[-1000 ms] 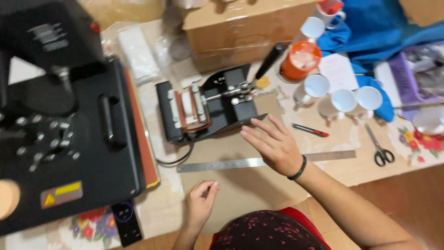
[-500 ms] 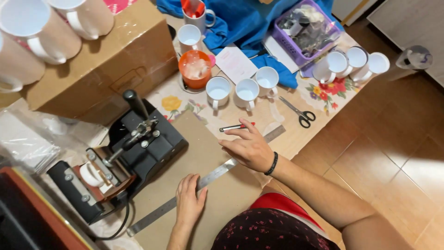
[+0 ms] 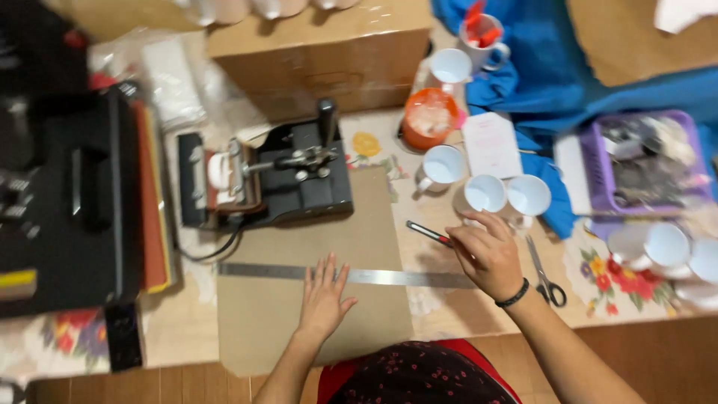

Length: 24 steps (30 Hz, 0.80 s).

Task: The person cleans a mug with an orange cloth, wraps a transfer sheet around it, and places it into a mug heat press machine. They then close the press to apply heat and pressure to the mug.

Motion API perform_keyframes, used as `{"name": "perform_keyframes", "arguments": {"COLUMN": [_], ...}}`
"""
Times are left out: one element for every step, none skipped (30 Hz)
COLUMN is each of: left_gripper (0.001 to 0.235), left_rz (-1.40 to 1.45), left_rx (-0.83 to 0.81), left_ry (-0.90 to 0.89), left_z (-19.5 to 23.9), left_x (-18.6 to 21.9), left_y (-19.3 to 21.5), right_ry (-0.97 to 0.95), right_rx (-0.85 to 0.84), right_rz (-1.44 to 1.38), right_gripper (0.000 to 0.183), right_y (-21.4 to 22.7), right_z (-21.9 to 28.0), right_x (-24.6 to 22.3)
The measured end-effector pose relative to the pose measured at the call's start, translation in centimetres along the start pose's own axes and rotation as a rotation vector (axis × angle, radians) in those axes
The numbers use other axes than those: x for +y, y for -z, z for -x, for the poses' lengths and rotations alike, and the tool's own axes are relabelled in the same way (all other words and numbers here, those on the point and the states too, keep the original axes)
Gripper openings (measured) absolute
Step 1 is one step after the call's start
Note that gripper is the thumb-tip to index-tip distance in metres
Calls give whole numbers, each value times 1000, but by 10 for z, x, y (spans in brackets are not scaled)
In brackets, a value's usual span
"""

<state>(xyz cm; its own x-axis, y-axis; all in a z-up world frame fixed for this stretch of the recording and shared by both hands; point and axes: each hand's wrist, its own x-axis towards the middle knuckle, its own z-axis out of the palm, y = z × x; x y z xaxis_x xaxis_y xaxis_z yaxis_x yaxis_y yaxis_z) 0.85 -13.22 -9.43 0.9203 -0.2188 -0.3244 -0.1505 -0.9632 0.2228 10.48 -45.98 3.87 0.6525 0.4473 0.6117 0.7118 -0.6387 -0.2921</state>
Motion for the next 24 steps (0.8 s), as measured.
{"name": "perform_keyframes", "arguments": {"left_gripper": [79,76,76,76,76,76,76,76,76,76,77,77,76,74,74,66,59,59,43,29,29,26,24,24], "left_rz": [30,65,75,93,108,115,137,159,166,180,190,194,257,320,322,357,389,389,288,188,185,67,-45,-39], "left_rx": [-56,-110,-102,-101,-98,-88,-79,-70,-62,-54,-46,-38,-2,35,35,159,282,281,516,752,748,790,837,842], "left_ry": [31,61,121,141,153,204,212,218,253,262,262,289,283,276,272,259,240,232,234,230,179,264,333,267], "left_z": [7,13,20,27,31,37,41,45,48,51,52,59,64,68,75,82,89,106,120,133,160,184,202,228], "left_x": [9,18,23,27,30,29,30,31,30,29,26,26,27,27,22,16,9,-2,-21,-42,-71,-104,-143,-185], "left_y": [12,25,26,27,29,24,19,14,8,2,-4,1,7,12,9,6,4,-8,-17,-25,-34,-42,-51,-66], "right_ry": [-32,-63,-27,13,50,83,122,161,186,215,240,260,253,247,246,257,264,260,314,368,338,320,294,257], "right_rx": [3,5,-7,-30,-48,-54,-68,-83,-89,-111,-130,-133,-162,-191,-192,-225,-253,-251,-303,-356,-332,-336,-336,-310], "right_rz": [4,8,-40,-75,-102,-142,-166,-190,-216,-250,-277,-297,-306,-315,-311,-320,-326,-320,-370,-419,-387,-388,-376,-331], "right_gripper": [12,17,17,17,18,18,16,13,13,14,15,15,15,14,14,15,15,15,17,19,19,21,23,23], "right_y": [-14,-28,-36,-45,-53,-61,-65,-70,-74,-79,-83,-90,-94,-99,-100,-102,-104,-100,-99,-98,-98,-99,-98,-100], "right_z": [6,13,10,7,4,0,-2,-5,-7,-10,-13,-12,-10,-8,-7,-6,-5,-4,-5,-7,-7,-7,-5,0], "right_x": [4,8,4,0,-6,-12,-19,-25,-29,-33,-37,-40,-42,-43,-48,-52,-56,-57,-60,-62,-67,-72,-76,-82]}}
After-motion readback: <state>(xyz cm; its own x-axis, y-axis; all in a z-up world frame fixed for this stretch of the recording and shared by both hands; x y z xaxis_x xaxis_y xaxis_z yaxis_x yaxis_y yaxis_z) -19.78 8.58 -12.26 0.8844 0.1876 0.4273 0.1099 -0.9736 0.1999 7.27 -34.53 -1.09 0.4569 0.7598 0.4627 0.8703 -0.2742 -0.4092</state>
